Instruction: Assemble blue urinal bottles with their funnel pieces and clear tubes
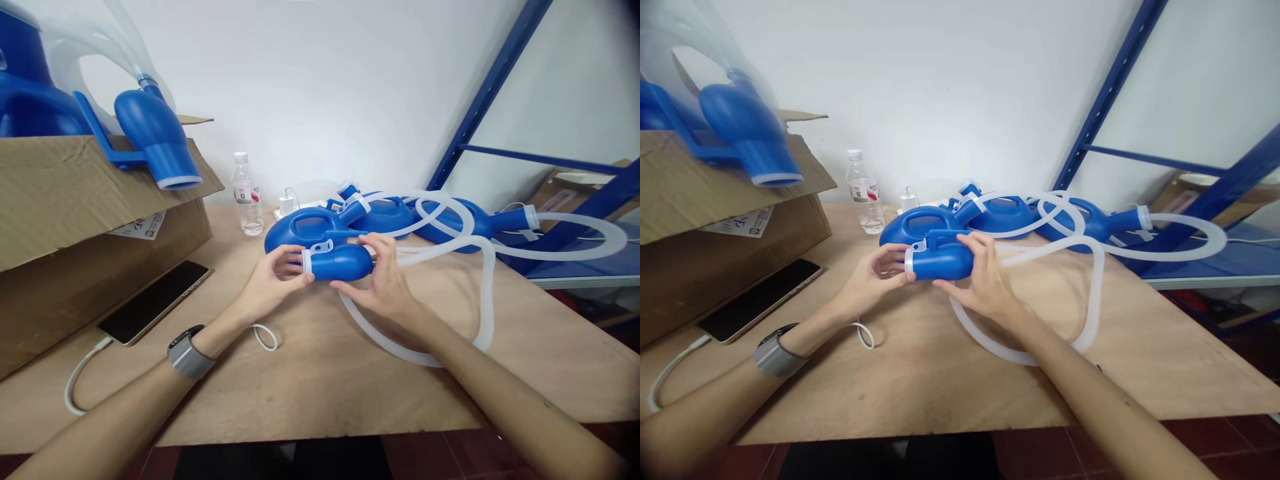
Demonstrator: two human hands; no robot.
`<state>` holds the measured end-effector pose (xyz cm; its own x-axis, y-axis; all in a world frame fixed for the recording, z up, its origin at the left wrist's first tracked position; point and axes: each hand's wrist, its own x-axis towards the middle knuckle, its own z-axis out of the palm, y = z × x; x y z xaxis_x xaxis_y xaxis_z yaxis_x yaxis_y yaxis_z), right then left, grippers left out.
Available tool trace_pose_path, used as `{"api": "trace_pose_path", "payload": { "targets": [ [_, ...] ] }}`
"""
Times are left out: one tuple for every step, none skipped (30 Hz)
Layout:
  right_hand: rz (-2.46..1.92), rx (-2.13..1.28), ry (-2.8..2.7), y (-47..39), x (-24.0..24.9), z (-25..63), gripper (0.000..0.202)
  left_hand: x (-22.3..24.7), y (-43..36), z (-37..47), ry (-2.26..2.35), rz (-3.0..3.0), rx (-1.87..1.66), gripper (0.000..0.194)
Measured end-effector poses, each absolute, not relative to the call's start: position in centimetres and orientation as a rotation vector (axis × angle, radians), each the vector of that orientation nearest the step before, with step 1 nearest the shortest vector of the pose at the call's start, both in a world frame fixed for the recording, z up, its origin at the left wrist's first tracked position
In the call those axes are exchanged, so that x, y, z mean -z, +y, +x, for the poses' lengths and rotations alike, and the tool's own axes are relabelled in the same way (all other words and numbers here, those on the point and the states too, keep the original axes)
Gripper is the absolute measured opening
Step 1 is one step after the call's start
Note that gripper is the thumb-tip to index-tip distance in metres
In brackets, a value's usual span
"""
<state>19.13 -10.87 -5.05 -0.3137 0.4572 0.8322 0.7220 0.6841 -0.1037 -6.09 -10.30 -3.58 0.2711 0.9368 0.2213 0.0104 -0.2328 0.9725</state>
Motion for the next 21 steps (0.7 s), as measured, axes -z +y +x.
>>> {"api": "trace_pose_path", "payload": {
  "targets": [
    [-0.931, 0.285, -1.925, -10.8, 5.0, 19.3, 0.097, 3.6, -10.2, -6.2, 0.913, 1.561, -1.166, 0.056],
    [-0.957, 0.204, -1.891, -10.7, 4.8, 19.5, 0.105, 3.7, -10.2, -6.3, 0.910, 1.591, -1.176, 0.057],
    [-0.992, 0.116, -1.875, -10.7, 4.7, 19.7, 0.112, 3.7, -10.2, -6.3, 0.907, 1.619, -1.178, 0.057],
    [-1.036, 0.013, -1.875, -10.7, 4.5, 19.8, 0.117, 3.8, -10.2, -6.4, 0.905, 1.648, -1.180, 0.058],
    [-1.082, -0.103, -1.884, -10.8, 4.3, 19.8, 0.117, 3.9, -10.3, -6.4, 0.909, 1.680, -1.180, 0.057],
    [-1.126, -0.223, -1.892, -10.9, 4.2, 19.8, 0.113, 4.1, -10.3, -6.4, 0.917, 1.711, -1.180, 0.056],
    [-1.168, -0.334, -1.895, -11.0, 4.1, 19.7, 0.108, 4.1, -10.4, -6.4, 0.929, 1.740, -1.179, 0.055],
    [-1.200, -0.415, -1.894, -11.1, 4.1, 19.6, 0.102, 4.2, -10.5, -6.4, 0.936, 1.766, -1.181, 0.054],
    [-1.221, -0.462, -1.888, -11.2, 4.2, 19.4, 0.099, 4.2, -10.7, -6.4, 0.929, 1.791, -1.183, 0.055],
    [-1.227, -0.475, -1.878, -11.3, 4.3, 19.3, 0.098, 4.0, -10.8, -6.4, 0.905, 1.817, -1.184, 0.055],
    [-1.218, -0.464, -1.870, -11.3, 4.5, 19.2, 0.098, 3.9, -11.0, -6.4, 0.866, 1.851, -1.180, 0.054],
    [-1.197, -0.441, -1.861, -11.2, 4.7, 19.1, 0.097, 3.6, -11.2, -6.4, 0.825, 1.890, -1.174, 0.051],
    [-1.169, -0.415, -1.847, -11.2, 5.0, 19.0, 0.097, 3.4, -11.3, -6.4, 0.789, 1.928, -1.166, 0.044],
    [-1.142, -0.390, -1.836, -11.1, 5.2, 19.0, 0.096, 3.1, -11.4, -6.4, 0.763, 1.958, -1.157, 0.035],
    [-1.121, -0.365, -1.829, -11.0, 5.5, 19.1, 0.096, 2.9, -11.5, -6.4, 0.751, 1.974, -1.152, 0.025],
    [-1.110, -0.337, -1.830, -10.9, 5.7, 19.1, 0.096, 2.7, -11.6, -6.4, 0.752, 1.976, -1.154, 0.019],
    [-1.108, -0.312, -1.836, -10.9, 5.9, 19.2, 0.096, 2.6, -11.6, -6.4, 0.758, 1.966, -1.163, 0.017],
    [-1.108, -0.290, -1.844, -10.8, 6.0, 19.2, 0.096, 2.5, -11.6, -6.3, 0.764, 1.951, -1.176, 0.017],
    [-1.108, -0.274, -1.852, -10.8, 6.0, 19.3, 0.096, 2.5, -11.6, -6.2, 0.772, 1.938, -1.186, 0.018],
    [-1.107, -0.260, -1.862, -10.9, 6.1, 19.3, 0.095, 2.5, -11.7, -6.1, 0.785, 1.923, -1.198, 0.019],
    [-1.103, -0.246, -1.870, -10.9, 6.1, 19.3, 0.094, 2.5, -11.8, -5.9, 0.806, 1.904, -1.207, 0.022]
  ]
}}
